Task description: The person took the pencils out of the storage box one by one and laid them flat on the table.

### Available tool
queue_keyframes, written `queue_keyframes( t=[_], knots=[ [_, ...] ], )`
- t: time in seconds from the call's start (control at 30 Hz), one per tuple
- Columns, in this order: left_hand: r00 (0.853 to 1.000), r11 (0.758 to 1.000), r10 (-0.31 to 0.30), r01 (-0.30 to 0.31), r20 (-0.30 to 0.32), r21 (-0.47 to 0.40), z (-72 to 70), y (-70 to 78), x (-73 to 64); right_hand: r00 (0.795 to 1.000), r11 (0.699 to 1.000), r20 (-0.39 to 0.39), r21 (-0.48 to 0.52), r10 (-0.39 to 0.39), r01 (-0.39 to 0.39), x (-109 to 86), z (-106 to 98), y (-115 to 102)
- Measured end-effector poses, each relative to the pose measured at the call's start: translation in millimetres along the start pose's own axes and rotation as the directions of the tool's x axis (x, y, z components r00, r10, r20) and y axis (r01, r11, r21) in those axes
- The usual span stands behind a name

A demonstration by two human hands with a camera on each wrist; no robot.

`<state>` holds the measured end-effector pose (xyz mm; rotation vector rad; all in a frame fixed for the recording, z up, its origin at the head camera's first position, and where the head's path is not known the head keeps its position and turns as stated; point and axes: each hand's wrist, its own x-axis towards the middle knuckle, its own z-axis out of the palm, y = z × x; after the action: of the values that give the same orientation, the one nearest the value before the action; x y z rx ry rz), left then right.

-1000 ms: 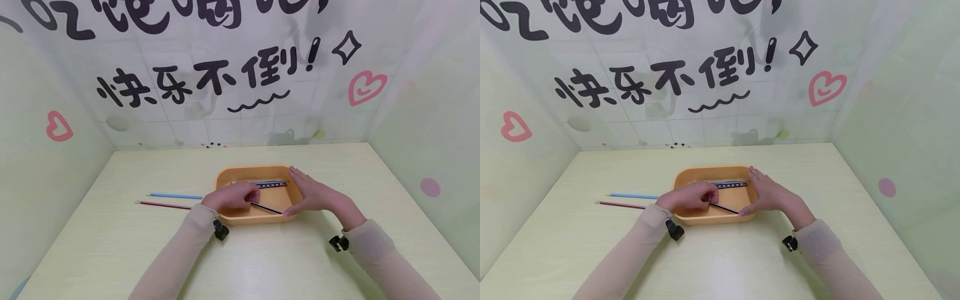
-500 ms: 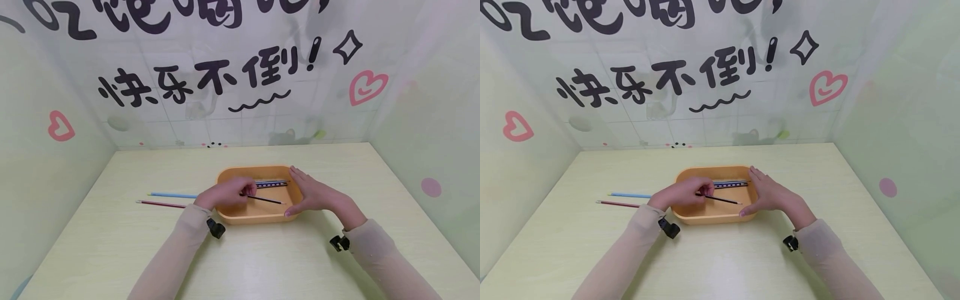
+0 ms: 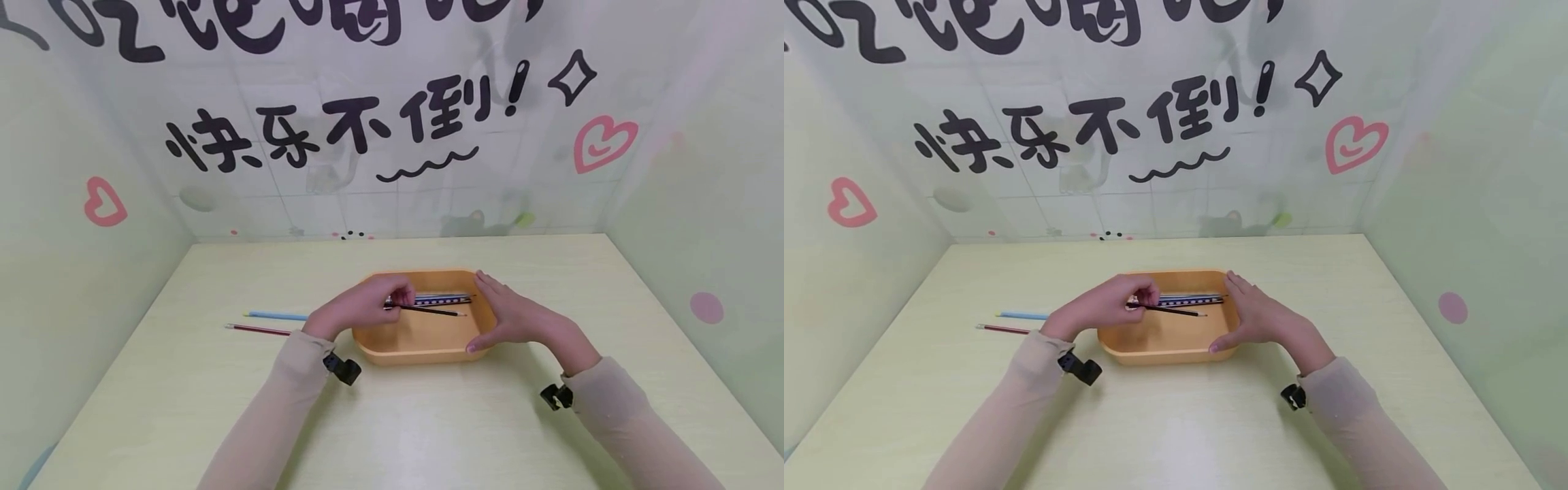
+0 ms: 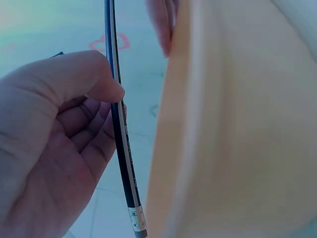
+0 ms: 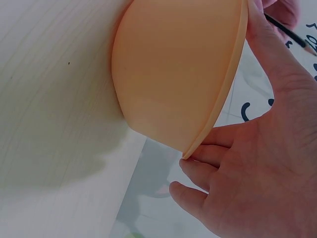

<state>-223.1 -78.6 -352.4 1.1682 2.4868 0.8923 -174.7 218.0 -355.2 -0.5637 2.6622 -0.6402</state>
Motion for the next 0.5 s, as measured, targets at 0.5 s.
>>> queue_keyframes(
  t=[0.5],
  knots=[
    [0.996,0.993,0.03,-0.02,-0.086,0.115,-26.0,17.0,-41.3,1.0,1.0,0.003,-0.003,0.005,-0.005,1.7,1.0,3.1]
  ],
)
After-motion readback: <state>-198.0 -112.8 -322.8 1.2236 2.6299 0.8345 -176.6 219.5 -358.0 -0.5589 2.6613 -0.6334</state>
